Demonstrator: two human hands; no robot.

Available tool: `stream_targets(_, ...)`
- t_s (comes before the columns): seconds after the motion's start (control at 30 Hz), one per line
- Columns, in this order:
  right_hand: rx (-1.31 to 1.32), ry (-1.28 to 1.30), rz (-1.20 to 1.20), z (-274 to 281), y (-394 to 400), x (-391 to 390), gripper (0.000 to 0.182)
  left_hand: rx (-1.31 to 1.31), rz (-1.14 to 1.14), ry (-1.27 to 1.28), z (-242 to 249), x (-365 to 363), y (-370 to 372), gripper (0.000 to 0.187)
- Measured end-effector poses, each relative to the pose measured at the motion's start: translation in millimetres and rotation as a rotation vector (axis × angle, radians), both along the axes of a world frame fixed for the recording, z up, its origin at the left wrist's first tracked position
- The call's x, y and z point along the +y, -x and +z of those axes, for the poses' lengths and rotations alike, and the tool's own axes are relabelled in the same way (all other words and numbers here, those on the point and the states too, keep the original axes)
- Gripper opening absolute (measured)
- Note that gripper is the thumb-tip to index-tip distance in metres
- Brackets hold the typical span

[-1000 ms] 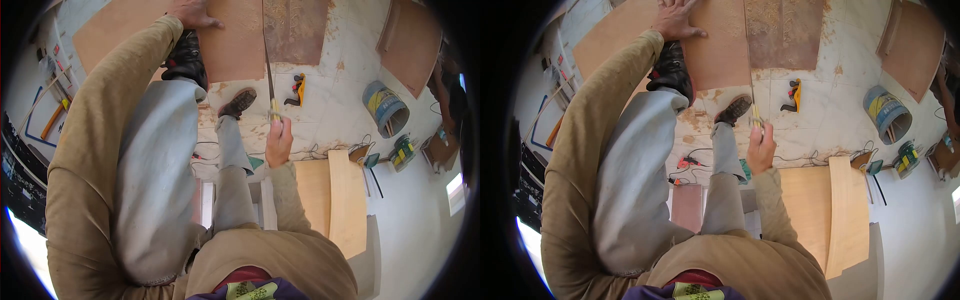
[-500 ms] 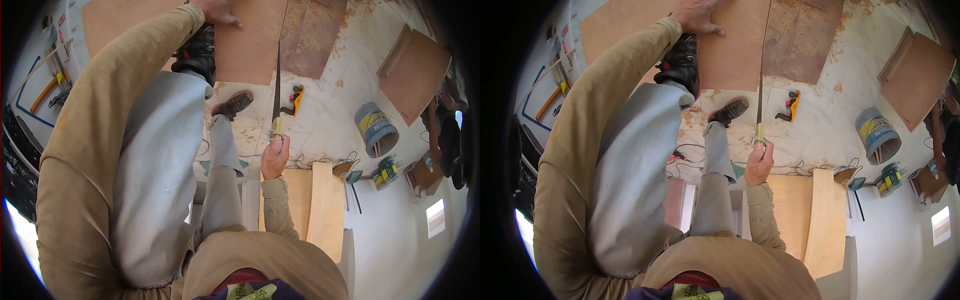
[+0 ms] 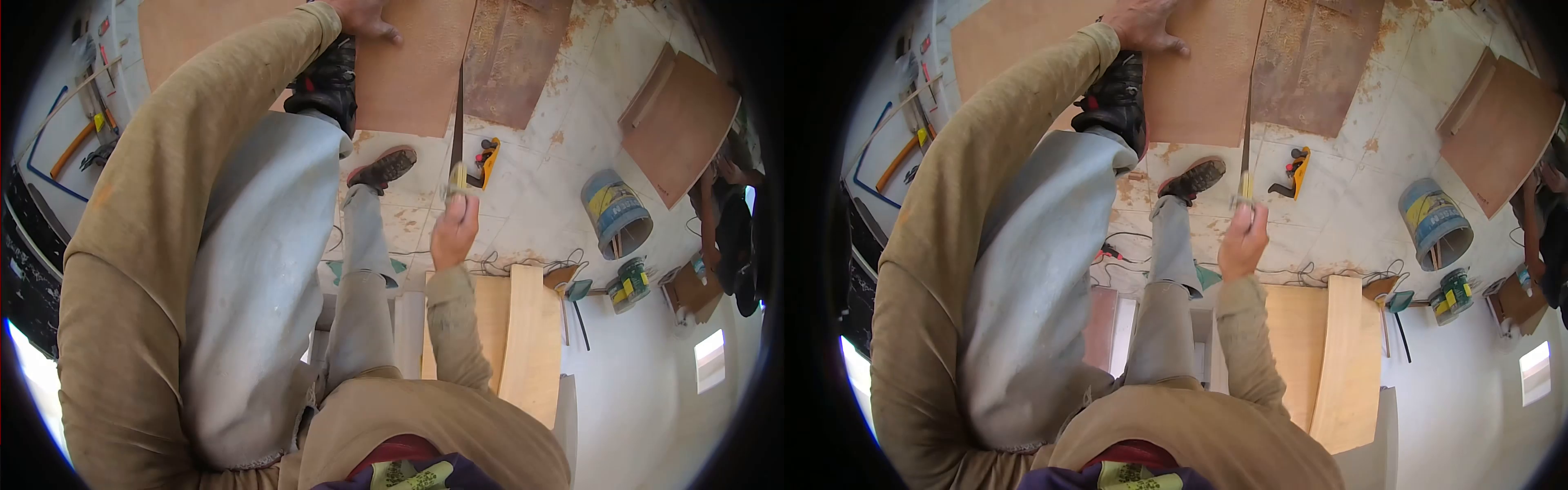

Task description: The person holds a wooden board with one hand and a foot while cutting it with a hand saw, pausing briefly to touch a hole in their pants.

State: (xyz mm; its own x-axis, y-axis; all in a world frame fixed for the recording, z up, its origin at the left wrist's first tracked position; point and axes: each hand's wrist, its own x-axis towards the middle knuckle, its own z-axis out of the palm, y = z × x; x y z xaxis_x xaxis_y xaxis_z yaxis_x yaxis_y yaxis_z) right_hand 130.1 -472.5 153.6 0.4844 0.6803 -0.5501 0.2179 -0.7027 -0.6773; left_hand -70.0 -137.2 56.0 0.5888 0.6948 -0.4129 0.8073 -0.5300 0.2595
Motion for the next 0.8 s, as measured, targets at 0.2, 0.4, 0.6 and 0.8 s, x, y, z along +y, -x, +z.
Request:
stream_targets(0.2, -0.148, -0.166, 0.133, -113.0, -3.7, 144.6, 0.037, -0.026, 0.009, 0.005, -0.7, -2.5, 1.4, 0.122)
stream_targets(0.4, -0.003, -0.064, 0.026, 4.7, 3.3, -21.9, 0.028, 0.055, -0.001, 0.015, 7.8, 4.0, -1.8, 0.122)
stream_targets(0.6, -0.127, -0.187, 0.102, -116.7, -3.0, 158.6, 0.036, 0.027, 0.015, 0.013, 7.7, 3.6, -2.7, 0.120)
stream_targets(0.8, 0.051, 0.192, 0.002, 24.9, 0.1, -2.2, 0.029, 0.066, -0.022, 0.050, 14.0, 2.6, -5.3, 0.121)
